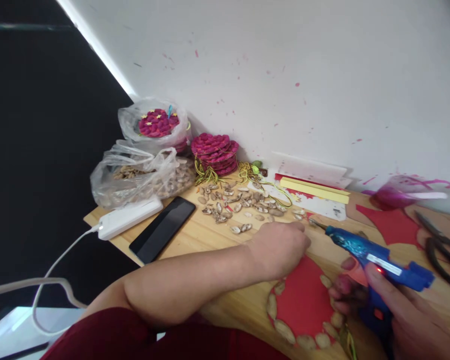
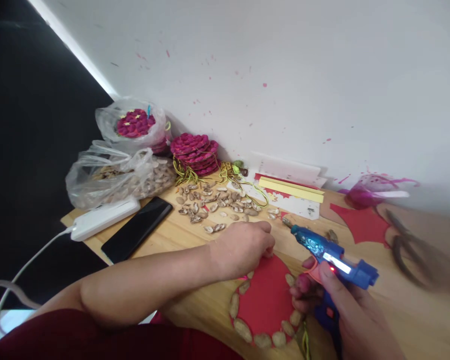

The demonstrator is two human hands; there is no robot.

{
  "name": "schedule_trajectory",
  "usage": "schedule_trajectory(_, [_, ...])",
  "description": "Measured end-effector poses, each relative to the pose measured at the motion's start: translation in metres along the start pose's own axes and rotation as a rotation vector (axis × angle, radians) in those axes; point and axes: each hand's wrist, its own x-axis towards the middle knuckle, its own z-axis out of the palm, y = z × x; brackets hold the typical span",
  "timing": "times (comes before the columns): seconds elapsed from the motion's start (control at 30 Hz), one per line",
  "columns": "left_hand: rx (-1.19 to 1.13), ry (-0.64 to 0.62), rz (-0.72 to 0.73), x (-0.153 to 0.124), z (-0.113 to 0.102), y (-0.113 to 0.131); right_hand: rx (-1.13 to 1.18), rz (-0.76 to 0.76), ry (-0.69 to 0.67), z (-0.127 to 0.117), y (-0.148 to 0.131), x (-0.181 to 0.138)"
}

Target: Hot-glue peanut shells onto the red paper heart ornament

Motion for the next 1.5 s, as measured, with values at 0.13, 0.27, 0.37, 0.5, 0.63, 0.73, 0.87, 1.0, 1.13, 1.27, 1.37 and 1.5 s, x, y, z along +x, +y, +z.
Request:
schedule_trajectory(0.13, [-0.004,-0.001,-0.004,0.003,0.001,-0.001,0.072,0.019,-0.008,0.006,-0.013,-0.005])
schedule_trajectory(0.27, [-0.074,-0.059,-0.014,0.007,-0.009,-0.008,0.123,0.013,-0.028,0.002,-0.015,-0.001])
schedule_trajectory(0.37, [-0.133,0.044,-0.120,0.003,-0.036,-0.023,0.177,-0.034,-0.050,-0.002,-0.017,0.002])
schedule_trajectory(0.5, [0.112,0.159,-0.530,-0.019,-0.080,-0.063,0.231,-0.083,-0.073,-0.002,-0.023,0.003])
schedule_trajectory(0.63, [0.126,0.074,-0.625,-0.038,-0.095,-0.100,0.275,-0.088,-0.106,-0.006,-0.026,0.004])
schedule_trajectory(0.73, [0.094,0.003,-0.605,-0.040,-0.091,-0.108,0.275,-0.071,-0.163,-0.011,-0.024,0.008])
schedule_trajectory(0.87, [0.053,-0.085,-0.559,-0.034,-0.086,-0.102,0.274,-0.015,-0.216,-0.015,-0.020,0.011])
schedule_trajectory(1.0, [0.054,-0.177,-0.557,-0.028,-0.083,-0.101,0.330,-0.018,-0.294,-0.012,-0.016,0.012])
schedule_trajectory(1.13, [0.099,-0.216,-0.551,-0.023,-0.077,-0.100,0.356,-0.046,-0.336,-0.008,-0.015,0.011])
schedule_trajectory(1.27, [0.153,-0.247,-0.534,-0.020,-0.072,-0.096,0.364,-0.082,-0.349,-0.006,-0.018,0.009])
schedule_trajectory(1.37, [0.165,-0.232,-0.502,-0.021,-0.074,-0.096,0.352,-0.107,-0.363,-0.006,-0.019,0.008])
schedule_trajectory(1.5, [-0.016,-0.167,-0.422,-0.024,-0.078,-0.095,0.347,-0.121,-0.381,-0.007,-0.017,0.008])
